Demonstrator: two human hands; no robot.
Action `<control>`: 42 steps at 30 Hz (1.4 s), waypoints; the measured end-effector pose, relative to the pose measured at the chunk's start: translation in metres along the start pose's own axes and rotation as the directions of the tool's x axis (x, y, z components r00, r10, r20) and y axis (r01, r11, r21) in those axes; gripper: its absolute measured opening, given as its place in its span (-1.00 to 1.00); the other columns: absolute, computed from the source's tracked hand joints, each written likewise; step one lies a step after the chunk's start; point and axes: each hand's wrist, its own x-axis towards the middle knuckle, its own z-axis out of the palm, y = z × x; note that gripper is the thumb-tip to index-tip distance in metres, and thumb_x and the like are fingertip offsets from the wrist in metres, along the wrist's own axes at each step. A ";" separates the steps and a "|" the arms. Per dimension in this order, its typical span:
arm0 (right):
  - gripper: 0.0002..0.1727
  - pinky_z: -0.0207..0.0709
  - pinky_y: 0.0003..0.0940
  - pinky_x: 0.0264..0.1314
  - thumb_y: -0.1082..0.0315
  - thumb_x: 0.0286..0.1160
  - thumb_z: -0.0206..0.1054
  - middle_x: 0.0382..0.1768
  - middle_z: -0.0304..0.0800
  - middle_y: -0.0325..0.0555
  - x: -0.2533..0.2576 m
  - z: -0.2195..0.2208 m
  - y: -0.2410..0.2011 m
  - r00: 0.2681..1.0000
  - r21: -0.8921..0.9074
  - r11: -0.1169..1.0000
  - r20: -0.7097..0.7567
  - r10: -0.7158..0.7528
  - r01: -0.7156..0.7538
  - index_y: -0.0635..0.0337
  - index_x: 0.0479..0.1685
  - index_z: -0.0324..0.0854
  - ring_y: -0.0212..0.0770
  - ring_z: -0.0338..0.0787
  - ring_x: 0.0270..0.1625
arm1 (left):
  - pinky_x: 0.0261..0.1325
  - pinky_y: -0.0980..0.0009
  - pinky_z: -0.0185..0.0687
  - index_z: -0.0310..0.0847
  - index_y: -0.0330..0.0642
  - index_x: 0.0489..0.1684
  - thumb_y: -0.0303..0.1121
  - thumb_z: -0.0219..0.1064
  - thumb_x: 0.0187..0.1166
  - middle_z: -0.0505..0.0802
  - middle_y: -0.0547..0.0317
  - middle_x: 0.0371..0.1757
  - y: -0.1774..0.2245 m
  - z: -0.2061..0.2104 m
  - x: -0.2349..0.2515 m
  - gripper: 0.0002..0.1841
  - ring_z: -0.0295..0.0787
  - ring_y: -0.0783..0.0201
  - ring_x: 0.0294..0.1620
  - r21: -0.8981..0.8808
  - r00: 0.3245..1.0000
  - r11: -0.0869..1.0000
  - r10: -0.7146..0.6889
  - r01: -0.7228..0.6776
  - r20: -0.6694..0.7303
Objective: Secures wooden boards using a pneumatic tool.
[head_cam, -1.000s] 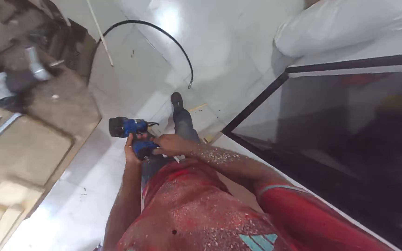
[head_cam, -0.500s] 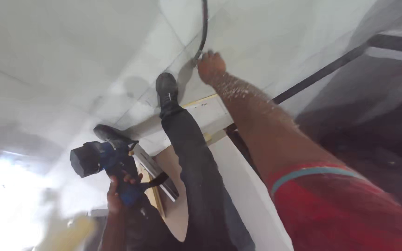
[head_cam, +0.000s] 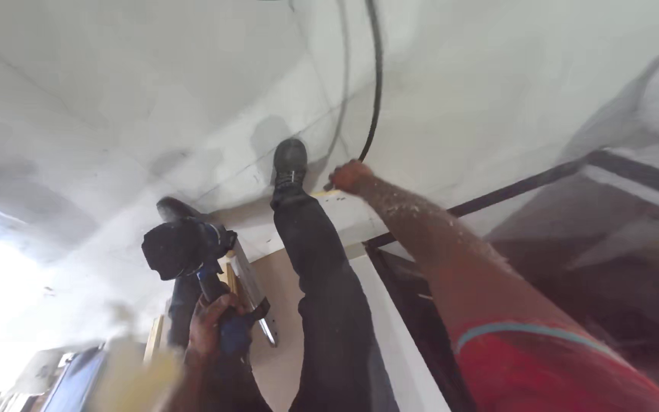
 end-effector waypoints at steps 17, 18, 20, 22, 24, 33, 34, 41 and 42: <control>-0.42 0.76 0.12 0.02 -0.20 0.75 0.05 -0.05 0.95 -0.07 -0.576 -0.130 -0.394 0.585 0.184 0.702 -0.714 -0.385 0.688 -0.07 0.39 0.75 -0.11 0.92 -0.10 | -0.14 0.23 0.89 0.75 -0.13 -0.04 -0.32 0.64 0.24 0.91 0.14 -0.34 0.099 0.031 -0.523 -0.67 0.90 0.22 -0.33 0.143 0.404 0.381 0.809 -0.914 0.427; -0.39 0.76 0.07 -0.03 -0.25 0.74 0.02 -0.11 0.95 -0.10 -0.591 -0.132 -0.410 0.551 0.170 0.694 -0.747 -0.372 0.700 -0.09 0.37 0.76 -0.18 0.91 -0.16 | -0.11 0.22 0.89 0.72 -0.07 0.01 -0.27 0.63 0.31 0.90 0.17 -0.36 0.106 0.029 -0.551 -0.66 0.89 0.22 -0.35 0.036 0.278 0.294 0.845 -0.955 0.458; -0.38 0.77 -0.14 -0.04 -0.25 0.75 0.02 -0.13 0.94 -0.17 -0.619 -0.130 -0.443 0.483 0.160 0.637 -0.793 -0.372 0.754 -0.02 0.32 0.78 -0.35 0.87 -0.19 | -0.08 0.13 0.88 0.62 -0.08 0.11 -0.23 0.61 0.40 0.88 0.16 -0.40 0.113 0.016 -0.601 -0.61 0.87 0.18 -0.39 -0.159 0.022 0.102 0.897 -0.982 0.441; -0.33 0.76 -0.39 -0.03 -0.28 0.74 0.05 -0.09 0.93 -0.26 -0.638 -0.129 -0.481 0.366 0.140 0.497 -0.843 -0.394 0.857 0.10 0.27 0.79 -0.52 0.82 -0.16 | -0.06 0.12 0.87 0.59 -0.10 0.15 -0.27 0.57 0.43 0.88 0.17 -0.40 0.120 -0.003 -0.643 -0.61 0.86 0.19 -0.39 -0.289 -0.191 -0.081 0.907 -0.954 0.376; -0.27 0.70 -0.54 -0.13 -0.33 0.72 0.05 -0.09 0.91 -0.35 -0.650 -0.130 -0.522 0.247 0.086 0.367 -0.874 -0.419 0.926 0.15 0.27 0.77 -0.64 0.75 -0.22 | -0.09 0.09 0.91 0.58 -0.10 0.12 -0.30 0.59 0.38 0.87 0.18 -0.43 0.127 -0.019 -0.683 -0.61 0.87 0.18 -0.42 -0.343 -0.356 -0.256 0.894 -0.904 0.272; -0.58 0.60 -0.60 -0.30 0.07 0.77 0.25 -0.41 0.81 -0.26 -0.700 -0.140 -0.674 -0.069 -0.262 0.215 -0.769 -0.636 0.941 0.28 -0.04 0.83 -0.59 0.66 -0.40 | -0.10 -0.05 0.90 0.39 -0.17 0.01 -0.42 0.39 0.37 0.74 0.14 -0.54 0.101 -0.077 -0.765 -0.68 0.83 0.09 -0.46 -0.266 -0.682 -0.667 0.730 -0.696 -0.046; -0.59 0.59 -0.60 -0.30 0.09 0.77 0.25 -0.41 0.81 -0.24 -0.702 -0.141 -0.682 -0.096 -0.298 0.207 -0.752 -0.652 0.932 0.29 -0.05 0.83 -0.58 0.66 -0.40 | -0.11 -0.05 0.90 0.39 -0.18 0.02 -0.42 0.38 0.38 0.74 0.13 -0.54 0.096 -0.081 -0.766 -0.68 0.83 0.08 -0.46 -0.269 -0.681 -0.669 0.729 -0.693 -0.062; -0.63 0.61 -0.59 -0.30 0.16 0.75 0.28 -0.43 0.82 -0.19 -0.709 -0.144 -0.718 -0.172 -0.410 0.158 -0.660 -0.732 0.898 0.33 -0.08 0.83 -0.54 0.68 -0.41 | -0.16 -0.11 0.89 0.43 -0.23 -0.04 -0.46 0.41 0.33 0.76 0.08 -0.57 0.082 -0.100 -0.755 -0.70 0.85 0.03 -0.47 -0.346 -0.646 -0.657 0.745 -0.670 -0.165; -0.62 0.59 -0.59 -0.32 0.16 0.75 0.28 -0.45 0.80 -0.18 -0.708 -0.144 -0.720 -0.175 -0.420 0.162 -0.656 -0.734 0.893 0.34 -0.10 0.83 -0.53 0.67 -0.42 | -0.15 -0.11 0.89 0.43 -0.22 -0.04 -0.44 0.41 0.36 0.76 0.09 -0.56 0.082 -0.102 -0.752 -0.71 0.85 0.03 -0.47 -0.333 -0.644 -0.657 0.747 -0.676 -0.168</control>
